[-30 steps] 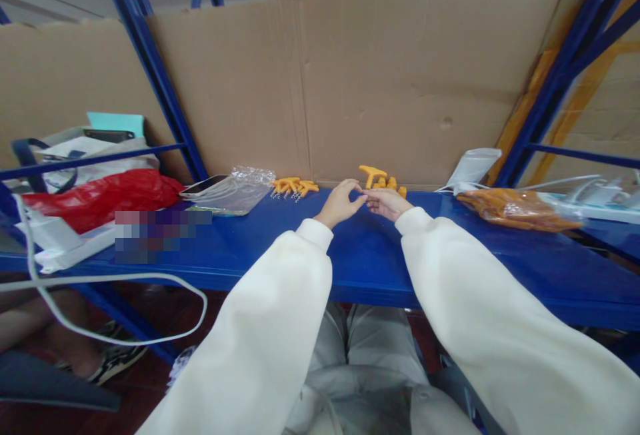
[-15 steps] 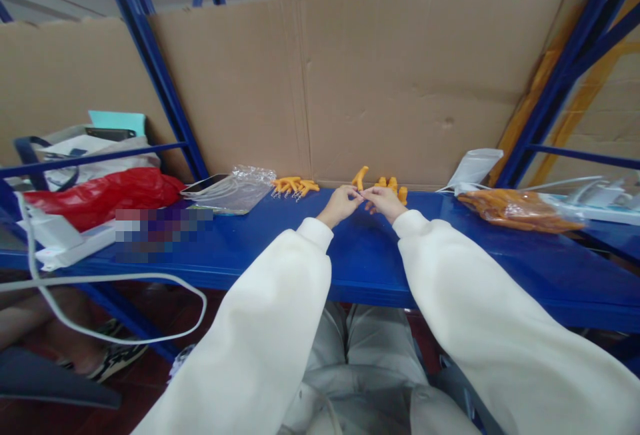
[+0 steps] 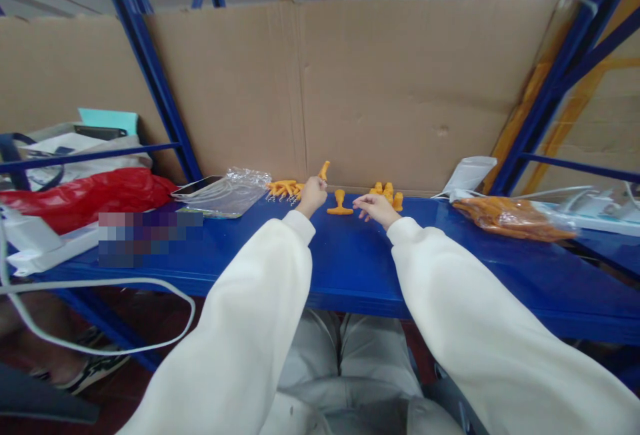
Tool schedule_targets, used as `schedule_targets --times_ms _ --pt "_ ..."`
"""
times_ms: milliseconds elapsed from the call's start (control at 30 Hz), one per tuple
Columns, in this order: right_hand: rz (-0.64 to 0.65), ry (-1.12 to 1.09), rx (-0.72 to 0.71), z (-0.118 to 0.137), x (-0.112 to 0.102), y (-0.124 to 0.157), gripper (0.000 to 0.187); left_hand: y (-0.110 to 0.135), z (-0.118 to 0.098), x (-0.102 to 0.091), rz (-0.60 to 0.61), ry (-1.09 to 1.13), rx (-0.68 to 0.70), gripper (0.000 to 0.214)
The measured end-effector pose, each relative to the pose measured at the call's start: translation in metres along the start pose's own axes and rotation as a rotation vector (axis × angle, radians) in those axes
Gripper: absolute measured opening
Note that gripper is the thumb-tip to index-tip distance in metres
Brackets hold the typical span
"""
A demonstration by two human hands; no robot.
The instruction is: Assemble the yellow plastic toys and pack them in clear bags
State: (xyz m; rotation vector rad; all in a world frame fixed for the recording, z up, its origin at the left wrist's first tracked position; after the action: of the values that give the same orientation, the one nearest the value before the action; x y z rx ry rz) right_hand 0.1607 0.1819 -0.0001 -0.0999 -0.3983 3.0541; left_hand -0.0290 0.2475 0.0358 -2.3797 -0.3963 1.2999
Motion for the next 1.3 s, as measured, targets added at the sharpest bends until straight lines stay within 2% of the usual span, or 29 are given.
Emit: schedule_targets --times_ms 100,200,300,367,567,700,767,867,933,1000,1133,1233,1300 --pt "0.041 0.102 -0.046 -0.002 0.001 -0.004 0.008 -0.015 0.021 -0.007 0.020 -0.229 0.003 0.016" --pt "0.093 0.306 -0.178 0.002 0.003 -0.005 0.007 -0.019 0.033 -0.011 0.026 -0.392 0.054 0.015" --pt "0.173 0.502 -0.341 0.006 0.010 -0.002 0.018 -0.017 0.038 -0.010 0.068 -0.476 0.103 0.015" --pt "0.230 0.576 -0.387 0.003 0.017 0.001 0.027 -0.014 0.039 -0.009 0.083 -0.495 0.117 0.015" --pt "0.345 0.716 -0.304 -0.016 0.032 0.004 0.043 -0.008 0.032 -0.009 0.086 -0.540 0.158 0.017" --pt "0.343 0.706 -0.296 -0.014 0.033 0.007 0.044 -0.008 0.007 -0.004 0.111 -0.489 0.219 0.026" --pt "0.336 0.683 -0.277 -0.010 0.033 0.009 0.045 -0.003 -0.016 0.001 0.208 -0.456 0.310 0.028" --pt "0.319 0.626 -0.237 -0.005 0.031 0.010 0.043 0.017 -0.049 0.011 0.471 -0.536 0.449 0.033" --pt "0.320 0.557 -0.221 -0.003 0.031 0.010 0.039 0.035 -0.060 0.015 0.679 -0.602 0.466 0.035" --pt "0.344 0.460 -0.213 -0.003 0.033 0.009 0.036 0.050 -0.064 0.016 0.775 -0.645 0.463 0.035" --pt "0.405 0.336 -0.245 -0.005 0.038 0.007 0.035 0.063 -0.058 0.021 0.692 -0.682 0.506 0.033" --pt "0.364 0.394 -0.286 -0.006 0.035 0.005 0.033 0.062 -0.043 0.022 0.544 -0.649 0.455 0.037" --pt "0.319 0.478 -0.317 -0.004 0.030 0.005 0.033 0.062 -0.036 0.021 0.496 -0.642 0.436 0.035"
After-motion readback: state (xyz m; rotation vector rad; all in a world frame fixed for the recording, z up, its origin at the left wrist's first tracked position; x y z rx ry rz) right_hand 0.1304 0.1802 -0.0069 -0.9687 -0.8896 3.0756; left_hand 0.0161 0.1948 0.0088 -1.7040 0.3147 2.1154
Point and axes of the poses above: each hand's wrist, its own y-axis away from the middle knuckle, its own x-axis out of the palm, z = x × y, the point moved 7 cm from there along -y, towards the middle knuckle, and after that the axes turned 15 degrees about -y, right-handed, at the moved point
